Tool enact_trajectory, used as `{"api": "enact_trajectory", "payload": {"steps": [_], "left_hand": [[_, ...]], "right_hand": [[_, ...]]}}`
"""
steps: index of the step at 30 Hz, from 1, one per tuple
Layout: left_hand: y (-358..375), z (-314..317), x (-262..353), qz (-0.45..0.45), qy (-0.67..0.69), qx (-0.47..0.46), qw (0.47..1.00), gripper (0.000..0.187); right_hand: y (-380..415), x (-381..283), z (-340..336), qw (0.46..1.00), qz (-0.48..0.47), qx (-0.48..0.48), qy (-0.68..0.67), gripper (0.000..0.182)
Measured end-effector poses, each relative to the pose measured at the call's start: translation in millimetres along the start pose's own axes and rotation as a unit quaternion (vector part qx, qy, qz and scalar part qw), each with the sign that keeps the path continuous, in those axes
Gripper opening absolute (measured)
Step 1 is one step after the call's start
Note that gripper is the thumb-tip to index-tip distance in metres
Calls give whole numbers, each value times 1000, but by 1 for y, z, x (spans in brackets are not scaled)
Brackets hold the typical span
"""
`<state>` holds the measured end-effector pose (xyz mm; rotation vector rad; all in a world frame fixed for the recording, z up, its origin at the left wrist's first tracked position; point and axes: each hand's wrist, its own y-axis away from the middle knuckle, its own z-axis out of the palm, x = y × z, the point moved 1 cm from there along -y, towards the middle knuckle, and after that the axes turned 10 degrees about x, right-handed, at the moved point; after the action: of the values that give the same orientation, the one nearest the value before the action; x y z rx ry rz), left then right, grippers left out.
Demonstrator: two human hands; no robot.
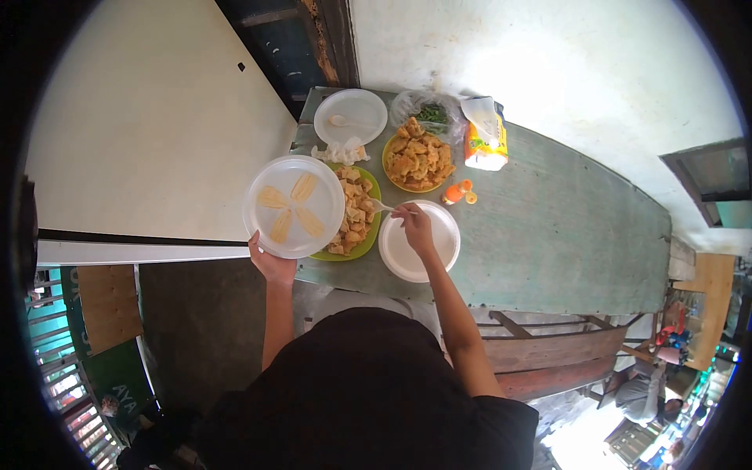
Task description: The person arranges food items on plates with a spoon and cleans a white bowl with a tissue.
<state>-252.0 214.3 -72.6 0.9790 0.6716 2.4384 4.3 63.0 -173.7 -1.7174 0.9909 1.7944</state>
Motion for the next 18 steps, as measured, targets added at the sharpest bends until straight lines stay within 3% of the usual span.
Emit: {"api": "enact_trajectory", "payload": {"steps": [3, 9, 18], "left_hand": [[-2, -1, -1, -11, 19, -8, 1000, 60], [-1, 8, -8, 13, -9, -2, 1000, 61], [-3, -3, -12, 6, -10, 0, 1000, 60]], "right_hand": [[4, 5, -6, 996, 70, -10, -57, 21], [10, 14, -15, 984, 126, -6, -128, 23], [19, -3, -34, 987, 86, 34, -130, 23]]}}
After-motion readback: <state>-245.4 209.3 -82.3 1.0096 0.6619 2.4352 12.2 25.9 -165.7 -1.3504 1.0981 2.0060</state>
